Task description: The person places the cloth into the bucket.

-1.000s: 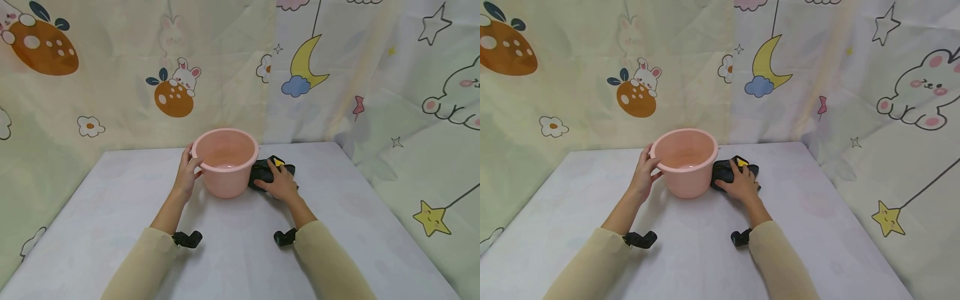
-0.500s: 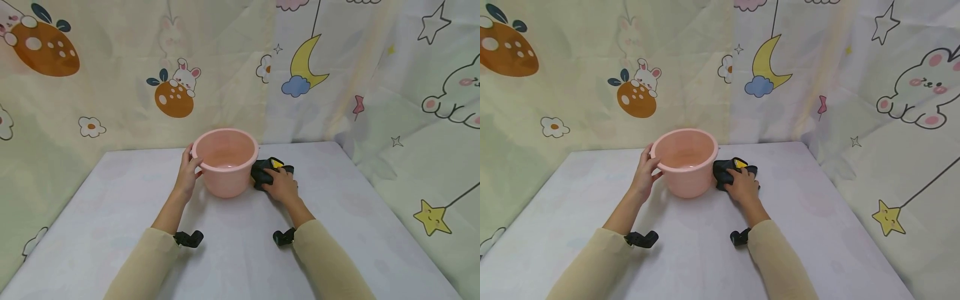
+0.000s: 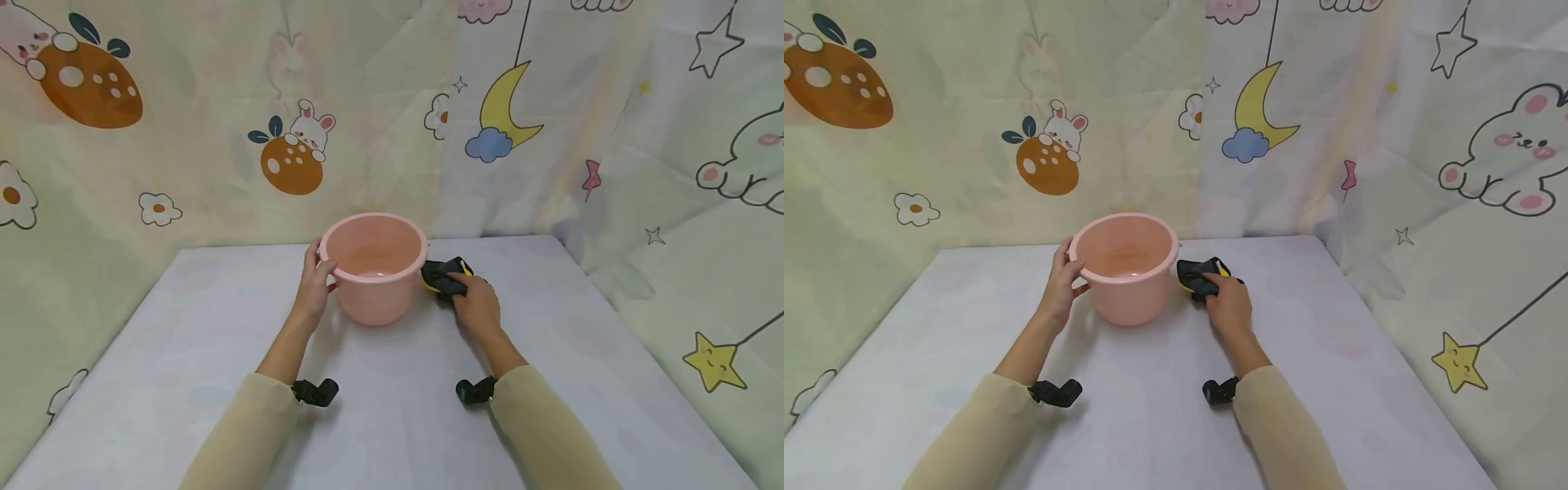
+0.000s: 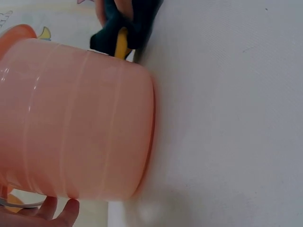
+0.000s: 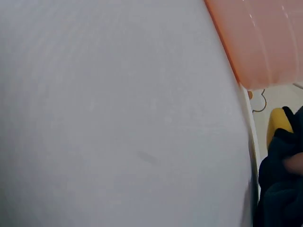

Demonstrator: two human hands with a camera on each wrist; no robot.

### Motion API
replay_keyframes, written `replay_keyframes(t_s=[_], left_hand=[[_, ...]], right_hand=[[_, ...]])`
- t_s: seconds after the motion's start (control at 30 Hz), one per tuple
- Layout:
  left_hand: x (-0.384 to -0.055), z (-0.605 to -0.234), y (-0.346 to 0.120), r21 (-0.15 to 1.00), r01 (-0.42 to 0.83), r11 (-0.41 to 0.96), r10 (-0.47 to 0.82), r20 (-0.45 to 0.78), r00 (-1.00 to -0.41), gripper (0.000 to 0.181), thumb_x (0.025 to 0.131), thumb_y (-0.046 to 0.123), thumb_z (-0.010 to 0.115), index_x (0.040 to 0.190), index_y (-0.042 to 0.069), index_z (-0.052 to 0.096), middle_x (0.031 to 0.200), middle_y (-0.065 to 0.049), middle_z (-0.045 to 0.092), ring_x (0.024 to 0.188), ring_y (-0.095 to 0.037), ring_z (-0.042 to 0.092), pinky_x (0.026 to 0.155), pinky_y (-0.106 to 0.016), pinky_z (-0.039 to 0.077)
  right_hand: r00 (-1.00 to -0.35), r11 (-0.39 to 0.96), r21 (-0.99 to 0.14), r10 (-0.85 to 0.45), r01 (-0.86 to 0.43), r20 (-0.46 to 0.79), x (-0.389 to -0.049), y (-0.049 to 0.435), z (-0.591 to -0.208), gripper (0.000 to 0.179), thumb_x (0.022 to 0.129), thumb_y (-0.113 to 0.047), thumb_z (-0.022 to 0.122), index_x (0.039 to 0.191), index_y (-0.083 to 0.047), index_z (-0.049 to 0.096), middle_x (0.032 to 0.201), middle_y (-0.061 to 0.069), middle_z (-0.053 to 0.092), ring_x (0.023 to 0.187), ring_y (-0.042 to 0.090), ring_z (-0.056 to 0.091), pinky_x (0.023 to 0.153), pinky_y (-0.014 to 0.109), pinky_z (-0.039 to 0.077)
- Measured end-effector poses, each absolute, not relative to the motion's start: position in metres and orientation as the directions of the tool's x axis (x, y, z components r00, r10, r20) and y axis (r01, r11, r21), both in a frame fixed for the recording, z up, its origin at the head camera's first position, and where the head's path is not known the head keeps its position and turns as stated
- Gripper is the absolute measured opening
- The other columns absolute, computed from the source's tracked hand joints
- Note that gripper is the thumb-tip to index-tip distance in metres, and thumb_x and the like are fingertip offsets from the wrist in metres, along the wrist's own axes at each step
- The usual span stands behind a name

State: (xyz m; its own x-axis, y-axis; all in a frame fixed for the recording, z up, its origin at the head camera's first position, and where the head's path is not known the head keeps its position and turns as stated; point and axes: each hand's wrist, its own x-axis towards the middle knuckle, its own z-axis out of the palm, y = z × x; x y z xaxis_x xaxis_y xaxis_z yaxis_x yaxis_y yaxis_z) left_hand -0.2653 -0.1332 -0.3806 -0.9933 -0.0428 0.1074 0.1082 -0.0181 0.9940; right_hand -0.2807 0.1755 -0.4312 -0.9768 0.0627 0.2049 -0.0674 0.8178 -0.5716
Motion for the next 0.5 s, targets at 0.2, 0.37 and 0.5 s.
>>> replay_keyframes(t_s=[0.2,0.37,0.5], left_hand=[[-0.266,-0.383,-0.134,0.992,0.125,0.019,-0.045,0.125,-0.991,0.069,0.102,0.031,0.041,0.165,0.028,0.014,0.167,-0.007,0.023,0.145,-0.026,0.032,0.115,-0.063,0.036],[-0.265,-0.382,-0.135,0.993,0.115,0.014,-0.04,0.115,-0.992,0.068,0.103,0.032,0.043,0.165,0.027,0.016,0.168,-0.008,0.021,0.145,-0.027,0.033,0.115,-0.063,0.038],[-0.263,-0.381,-0.136,0.994,0.109,0.009,-0.03,0.109,-0.994,0.068,0.103,0.033,0.044,0.165,0.027,0.016,0.17,-0.008,0.017,0.149,-0.027,0.029,0.116,-0.064,0.037]], right_hand=[[-0.957,0.708,-0.702,0.145,-0.076,0.25,-0.279,0.182,-0.432,0.049,0.093,-0.001,0.065,0.14,-0.016,0.066,0.138,0.026,0.062,0.134,0.046,0.055,0.111,0.059,0.044],[-0.95,0.633,-0.771,0.195,-0.069,0.245,-0.279,0.188,-0.427,0.046,0.095,-0.005,0.067,0.14,-0.015,0.066,0.141,0.025,0.061,0.137,0.045,0.052,0.115,0.057,0.041],[-0.947,0.573,-0.818,0.233,-0.051,0.223,-0.277,0.191,-0.419,0.046,0.097,-0.008,0.067,0.143,-0.016,0.064,0.146,0.022,0.059,0.14,0.043,0.051,0.116,0.056,0.04]])
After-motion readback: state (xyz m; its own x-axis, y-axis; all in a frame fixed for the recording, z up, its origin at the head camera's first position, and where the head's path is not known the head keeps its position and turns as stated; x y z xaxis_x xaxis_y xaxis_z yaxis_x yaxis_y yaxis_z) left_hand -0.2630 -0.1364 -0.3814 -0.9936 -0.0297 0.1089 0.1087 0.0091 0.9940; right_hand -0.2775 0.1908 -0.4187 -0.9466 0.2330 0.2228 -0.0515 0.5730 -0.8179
